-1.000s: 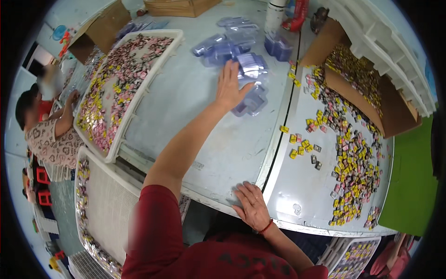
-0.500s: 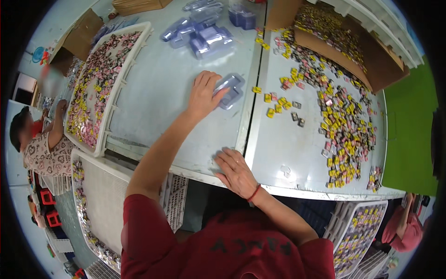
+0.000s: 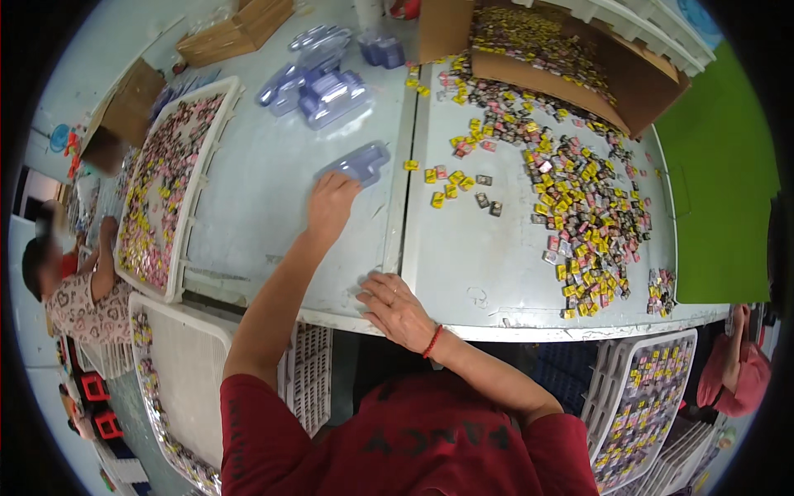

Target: Sort and pack small colorful square items into plastic bags and boxes.

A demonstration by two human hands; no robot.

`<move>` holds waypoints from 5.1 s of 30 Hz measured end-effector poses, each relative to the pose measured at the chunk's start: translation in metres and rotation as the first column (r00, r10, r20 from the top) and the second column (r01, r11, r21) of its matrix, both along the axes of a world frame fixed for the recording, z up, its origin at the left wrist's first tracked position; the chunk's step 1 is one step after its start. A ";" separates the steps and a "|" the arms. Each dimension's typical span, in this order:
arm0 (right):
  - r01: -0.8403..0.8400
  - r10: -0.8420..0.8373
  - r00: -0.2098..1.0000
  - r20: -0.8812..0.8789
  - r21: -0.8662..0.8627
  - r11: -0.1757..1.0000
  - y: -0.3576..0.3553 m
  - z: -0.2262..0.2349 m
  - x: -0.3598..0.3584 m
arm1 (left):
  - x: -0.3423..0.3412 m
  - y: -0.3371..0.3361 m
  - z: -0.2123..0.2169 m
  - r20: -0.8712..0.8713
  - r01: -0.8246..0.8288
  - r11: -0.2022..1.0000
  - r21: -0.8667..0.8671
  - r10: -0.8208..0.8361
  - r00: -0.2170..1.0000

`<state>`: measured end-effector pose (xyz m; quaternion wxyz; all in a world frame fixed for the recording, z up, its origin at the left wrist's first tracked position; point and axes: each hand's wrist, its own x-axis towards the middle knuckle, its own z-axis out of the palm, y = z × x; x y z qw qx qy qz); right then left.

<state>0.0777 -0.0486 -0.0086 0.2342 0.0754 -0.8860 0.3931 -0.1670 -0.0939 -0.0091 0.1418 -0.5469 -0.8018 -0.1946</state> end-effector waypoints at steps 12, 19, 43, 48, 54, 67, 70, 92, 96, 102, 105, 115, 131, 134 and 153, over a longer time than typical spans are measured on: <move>0.691 -0.671 0.717 -0.190 0.325 0.646 0.241 0.011 -0.021 | 0.086 0.145 -0.024 0.271 -0.006 0.998 0.064 -0.011 0.963; 0.681 -0.689 0.720 -0.086 0.283 0.676 0.373 0.011 -0.043 | 0.058 0.199 -0.017 0.394 0.059 0.968 0.243 -0.153 0.906; 0.660 -0.769 0.636 0.067 0.469 0.587 0.555 0.055 -0.143 | -0.105 0.398 -0.016 0.272 0.103 0.993 0.064 -0.117 0.955; 0.653 -0.802 0.594 0.072 0.540 0.532 0.571 0.033 -0.146 | -0.108 0.419 -0.014 0.287 0.052 0.996 -0.071 -0.029 0.958; 0.695 -0.788 0.609 -0.086 0.537 0.479 0.557 -0.003 -0.143 | -0.090 0.409 -0.009 0.293 0.035 0.995 -0.093 -0.006 0.956; 0.367 -0.504 0.861 0.064 0.608 0.704 0.449 0.020 -0.089 | 0.018 0.358 -0.009 0.452 0.453 0.887 0.086 -0.440 0.776; 0.406 -0.437 0.878 -0.196 0.789 0.461 0.449 0.055 -0.080 | 0.008 0.343 0.007 0.330 0.426 0.892 0.150 -0.452 0.829; 0.569 -0.661 0.711 -0.240 0.748 0.341 0.508 0.074 -0.157 | -0.112 0.284 -0.015 0.083 0.011 0.923 0.384 -0.046 0.996; 0.581 -0.644 0.727 -0.237 0.713 0.393 0.522 0.081 -0.160 | -0.111 0.286 -0.021 0.148 0.000 0.926 0.378 -0.060 0.987; 0.562 -0.618 0.764 -0.187 0.664 0.493 0.533 0.099 -0.168 | -0.124 0.289 -0.028 0.206 -0.035 0.924 0.381 -0.048 0.977; 0.535 -0.624 0.772 -0.123 0.657 0.531 0.551 0.103 -0.174 | -0.120 0.291 -0.031 0.301 -0.082 0.938 0.337 -0.024 0.953; 0.494 -0.573 0.817 -0.068 0.596 0.633 0.573 0.115 -0.166 | -0.136 0.311 -0.028 0.081 0.001 0.970 0.242 -0.021 0.996; 0.510 -0.670 0.742 -0.024 0.669 0.540 0.591 0.179 -0.175 | -0.060 0.309 0.008 0.420 0.565 0.784 0.257 -0.617 0.666; 0.494 -0.652 0.757 -0.047 0.694 0.524 0.595 0.190 -0.175 | -0.096 0.348 -0.002 0.274 0.260 0.892 0.371 -0.372 0.887; 0.522 -0.671 0.739 -0.063 0.682 0.512 0.572 0.197 -0.172 | -0.090 0.473 -0.020 0.140 0.604 0.791 0.091 -0.611 0.779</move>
